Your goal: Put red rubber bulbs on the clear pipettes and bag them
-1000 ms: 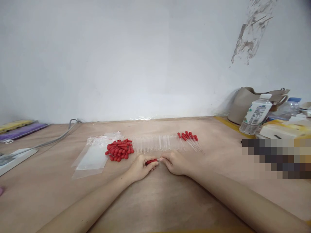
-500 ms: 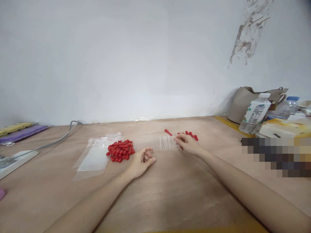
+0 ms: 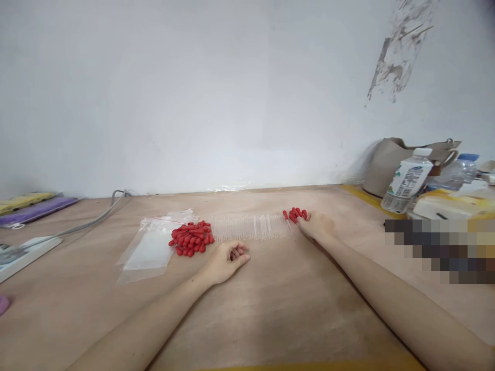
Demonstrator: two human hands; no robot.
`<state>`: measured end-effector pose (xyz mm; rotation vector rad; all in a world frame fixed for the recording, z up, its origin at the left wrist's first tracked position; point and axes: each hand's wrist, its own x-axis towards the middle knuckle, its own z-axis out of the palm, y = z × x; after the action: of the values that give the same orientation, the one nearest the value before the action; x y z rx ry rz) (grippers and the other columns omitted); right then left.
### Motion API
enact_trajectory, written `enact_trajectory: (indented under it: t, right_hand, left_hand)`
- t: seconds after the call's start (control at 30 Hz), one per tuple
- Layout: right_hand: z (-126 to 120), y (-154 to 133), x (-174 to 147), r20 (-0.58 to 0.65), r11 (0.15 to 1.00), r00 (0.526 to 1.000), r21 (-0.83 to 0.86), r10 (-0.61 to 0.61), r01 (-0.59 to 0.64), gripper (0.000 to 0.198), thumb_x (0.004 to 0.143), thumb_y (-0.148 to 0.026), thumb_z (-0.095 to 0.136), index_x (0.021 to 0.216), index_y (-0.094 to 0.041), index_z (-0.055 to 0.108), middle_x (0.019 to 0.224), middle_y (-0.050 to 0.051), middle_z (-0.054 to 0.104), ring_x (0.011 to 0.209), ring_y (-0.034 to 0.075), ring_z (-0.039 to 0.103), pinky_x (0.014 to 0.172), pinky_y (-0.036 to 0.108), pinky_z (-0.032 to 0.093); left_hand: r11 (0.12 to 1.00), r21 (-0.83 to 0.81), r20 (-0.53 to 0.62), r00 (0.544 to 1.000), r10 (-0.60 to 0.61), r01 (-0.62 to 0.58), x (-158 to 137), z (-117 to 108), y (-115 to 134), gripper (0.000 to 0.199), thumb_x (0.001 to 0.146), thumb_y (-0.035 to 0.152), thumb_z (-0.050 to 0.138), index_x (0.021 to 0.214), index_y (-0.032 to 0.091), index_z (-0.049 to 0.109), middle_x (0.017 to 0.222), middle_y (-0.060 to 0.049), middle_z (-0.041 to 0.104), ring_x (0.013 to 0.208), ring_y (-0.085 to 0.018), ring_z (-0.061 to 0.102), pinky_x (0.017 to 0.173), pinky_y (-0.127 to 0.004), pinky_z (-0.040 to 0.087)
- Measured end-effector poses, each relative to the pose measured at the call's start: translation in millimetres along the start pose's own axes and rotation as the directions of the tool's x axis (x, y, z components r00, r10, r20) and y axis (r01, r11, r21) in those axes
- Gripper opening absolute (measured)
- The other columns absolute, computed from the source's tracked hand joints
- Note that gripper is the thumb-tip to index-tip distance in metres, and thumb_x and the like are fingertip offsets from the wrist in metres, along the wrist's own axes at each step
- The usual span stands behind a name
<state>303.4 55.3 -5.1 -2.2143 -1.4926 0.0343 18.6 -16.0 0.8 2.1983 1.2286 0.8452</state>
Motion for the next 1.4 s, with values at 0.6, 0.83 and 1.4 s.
enact_trajectory:
  t: [0.6,0.83,1.4]
  right_hand:
    - [-3.0,-21.0,-21.9,0.104,0.965,0.960,-0.013,-0.260,0.263,0.037,0.076,-0.043,0.044,0.055,-0.021,0.063,0.065,0.005,0.060,0.083,0.024,0.054,0.090,0.049,0.024]
    - [-11.0,-17.8,-17.2,0.118,0.980,0.973,0.029,-0.200,0.198,0.040,0.079,-0.045,0.039,0.059,-0.021,0.064,0.069,0.008,0.061,0.076,0.024,0.056,0.074,0.041,0.037]
    - [-15.5,57.4,37.6,-0.002,0.994,0.997,-0.072,0.076,-0.076,0.030,0.062,-0.032,0.063,0.080,-0.008,0.064,0.077,0.020,0.061,0.076,0.032,0.059,0.063,0.039,0.044]
  left_hand:
    - [0.999,0.033,0.006,1.000,0.021,-0.021,0.2,-0.2,3.4,0.020,0.075,0.032,0.057,0.086,0.015,0.062,0.073,-0.002,0.060,0.062,-0.012,0.054,0.055,-0.022,0.044]
    - [0.998,0.051,0.000,1.000,0.031,-0.031,-0.3,-0.5,2.8,0.019,0.075,0.030,0.057,0.087,0.015,0.062,0.076,-0.003,0.061,0.064,-0.012,0.054,0.057,-0.023,0.044]
    - [0.998,0.049,0.003,0.999,0.041,-0.041,0.1,0.0,3.0,0.017,0.076,0.028,0.057,0.086,0.015,0.062,0.076,-0.003,0.061,0.063,-0.012,0.053,0.056,-0.022,0.044]
